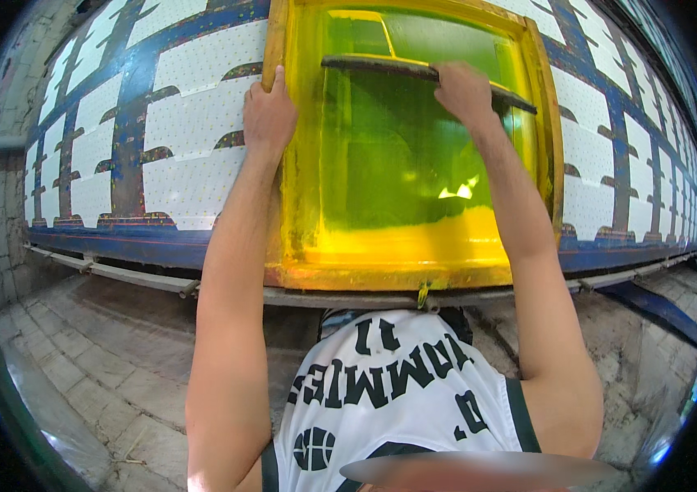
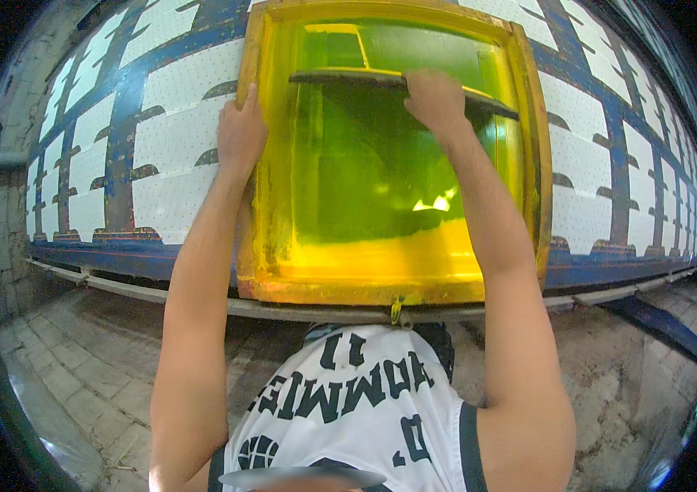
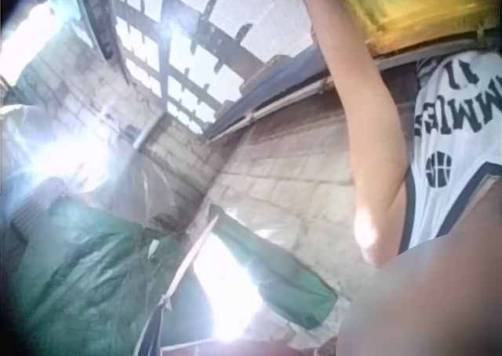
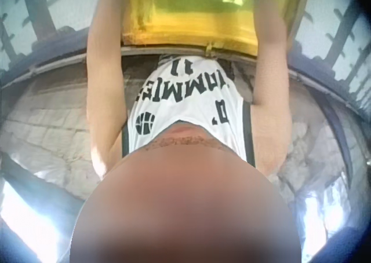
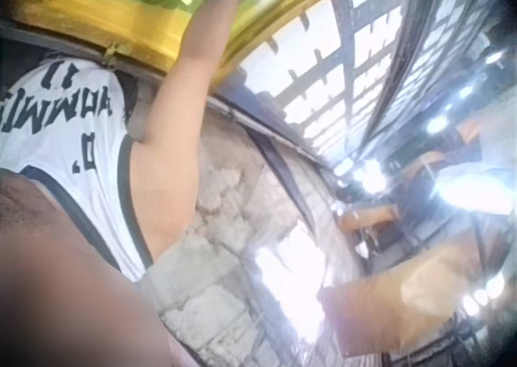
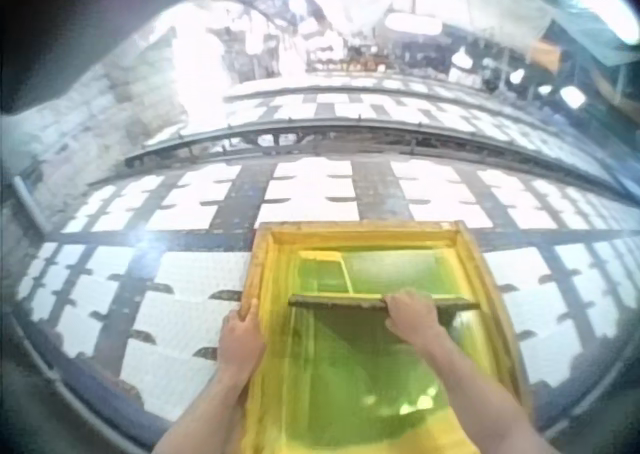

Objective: The person holds a screen-printing frame with both hands and uses a squeegee to spread green ink across the mesh. The person repeatedly pulls the squeegee across the screen, repositioning the frame as needed to cover different areas.

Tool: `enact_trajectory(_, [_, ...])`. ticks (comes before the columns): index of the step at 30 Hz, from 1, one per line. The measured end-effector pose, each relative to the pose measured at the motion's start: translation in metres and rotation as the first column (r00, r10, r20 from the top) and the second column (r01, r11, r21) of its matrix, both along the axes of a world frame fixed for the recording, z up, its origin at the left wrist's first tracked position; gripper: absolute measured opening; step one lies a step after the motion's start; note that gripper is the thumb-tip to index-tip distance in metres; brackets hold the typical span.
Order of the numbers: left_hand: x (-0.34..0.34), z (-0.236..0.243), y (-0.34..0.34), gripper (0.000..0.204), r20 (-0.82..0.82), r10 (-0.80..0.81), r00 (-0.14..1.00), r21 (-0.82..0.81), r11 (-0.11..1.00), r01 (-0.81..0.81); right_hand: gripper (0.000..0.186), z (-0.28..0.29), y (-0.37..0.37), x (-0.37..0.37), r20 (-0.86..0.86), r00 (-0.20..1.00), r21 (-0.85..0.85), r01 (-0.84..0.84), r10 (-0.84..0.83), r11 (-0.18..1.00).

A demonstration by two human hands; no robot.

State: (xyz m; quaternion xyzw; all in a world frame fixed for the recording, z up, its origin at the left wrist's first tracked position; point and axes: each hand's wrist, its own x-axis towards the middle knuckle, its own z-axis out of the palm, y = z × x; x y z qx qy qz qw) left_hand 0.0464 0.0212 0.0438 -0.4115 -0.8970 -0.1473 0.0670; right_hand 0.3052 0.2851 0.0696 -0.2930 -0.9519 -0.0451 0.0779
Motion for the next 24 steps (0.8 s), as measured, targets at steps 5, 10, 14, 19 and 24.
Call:
enact_trajectory(5, [-0.004,-0.006,0.000,0.048,-0.037,-0.008,0.999,0.003,1.000,0.008,0.023,0.003,0.093,-0.061,-0.018,1.000,0.043,-0.020,0.021,0.999])
enact_trajectory(10, [-0.005,-0.009,-0.002,0.047,-0.116,-0.041,0.992,0.047,0.998,0.047,0.028,0.025,0.137,-0.090,0.097,0.995,-0.075,0.029,-0.022,0.997])
enact_trajectory(14, [-0.005,-0.008,-0.002,0.047,-0.109,-0.047,0.993,0.062,0.997,0.054,0.025,0.038,0.152,-0.095,-0.065,0.995,-0.039,-0.081,0.079,0.996])
enact_trajectory(19, [-0.004,-0.010,-0.004,0.046,-0.126,-0.048,0.991,0.077,0.995,0.058,0.028,0.041,0.165,-0.118,-0.009,1.000,-0.135,-0.015,0.014,0.991])
enact_trajectory(24, [-0.007,-0.013,-0.004,0.045,-0.151,-0.057,0.987,0.098,0.993,0.072,0.028,0.031,0.166,-0.124,0.032,0.998,-0.083,-0.058,0.061,0.995])
